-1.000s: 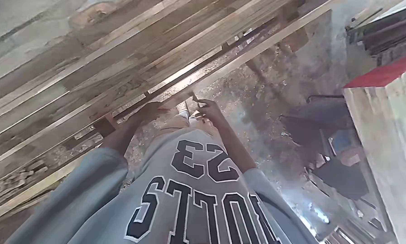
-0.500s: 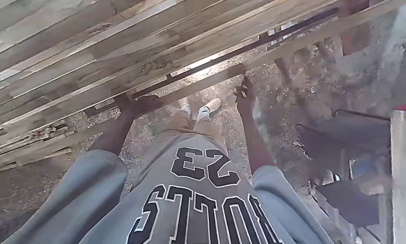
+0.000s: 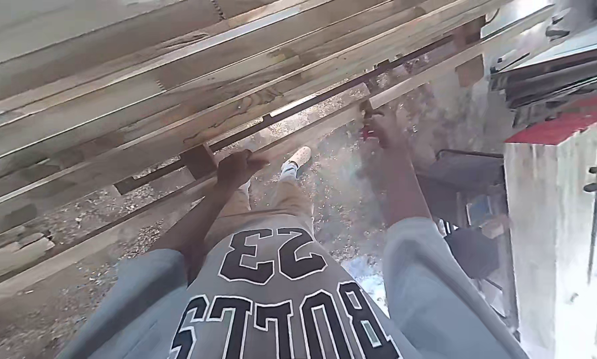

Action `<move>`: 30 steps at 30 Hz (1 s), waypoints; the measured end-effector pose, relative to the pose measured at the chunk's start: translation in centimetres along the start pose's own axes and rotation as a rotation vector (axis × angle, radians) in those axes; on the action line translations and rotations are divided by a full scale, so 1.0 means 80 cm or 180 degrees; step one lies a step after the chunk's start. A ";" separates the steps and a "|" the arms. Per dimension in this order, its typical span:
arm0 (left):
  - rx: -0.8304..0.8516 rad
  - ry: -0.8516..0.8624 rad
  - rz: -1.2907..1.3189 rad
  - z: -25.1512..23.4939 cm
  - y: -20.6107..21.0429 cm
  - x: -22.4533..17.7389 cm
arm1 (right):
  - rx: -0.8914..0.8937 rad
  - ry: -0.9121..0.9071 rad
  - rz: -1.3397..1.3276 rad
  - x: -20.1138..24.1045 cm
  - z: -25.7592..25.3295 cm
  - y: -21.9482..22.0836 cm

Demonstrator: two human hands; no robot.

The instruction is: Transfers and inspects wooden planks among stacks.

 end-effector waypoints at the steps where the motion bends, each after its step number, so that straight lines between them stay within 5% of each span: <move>1: 0.0033 0.0019 0.0023 0.001 -0.002 -0.001 | 0.0188 0.0099 -0.0035 0.007 0.029 0.021; 8: 0.0097 0.0923 0.0376 -0.004 -0.009 0.028 | 0.1019 0.0203 -0.0513 -0.046 0.146 0.114; 12: -0.0525 0.1409 0.0615 0.046 -0.019 0.125 | 0.0659 -0.0377 -0.1496 -0.080 0.183 0.181; 15: -0.0203 0.0585 0.0459 0.097 -0.034 0.233 | 0.0509 -0.0975 -0.1701 -0.091 0.190 0.220; 18: 0.0976 -0.0204 -0.0344 0.112 -0.039 0.303 | 0.0484 -0.1223 -0.2057 -0.091 0.200 0.242; 23: 0.2049 -0.0831 0.1004 0.096 -0.022 0.322 | 0.0240 -0.0931 -0.2648 -0.103 0.218 0.252; 27: 0.1816 -0.0335 0.0516 0.104 -0.031 0.283 | -0.0032 -0.0783 -0.2919 -0.114 0.234 0.249; 30: 0.1780 -0.0764 0.0725 0.108 -0.017 0.300 | -0.0057 -0.0779 -0.3014 -0.127 0.241 0.243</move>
Point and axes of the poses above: each hand's wrist, its own z-axis away from the middle knuckle, its own y-axis out of the palm, x = y × z, the point moved 3 cm from there along -z, towards the middle knuckle, and after that the axes turned 1 degree about -z, right-handed, at the moved point
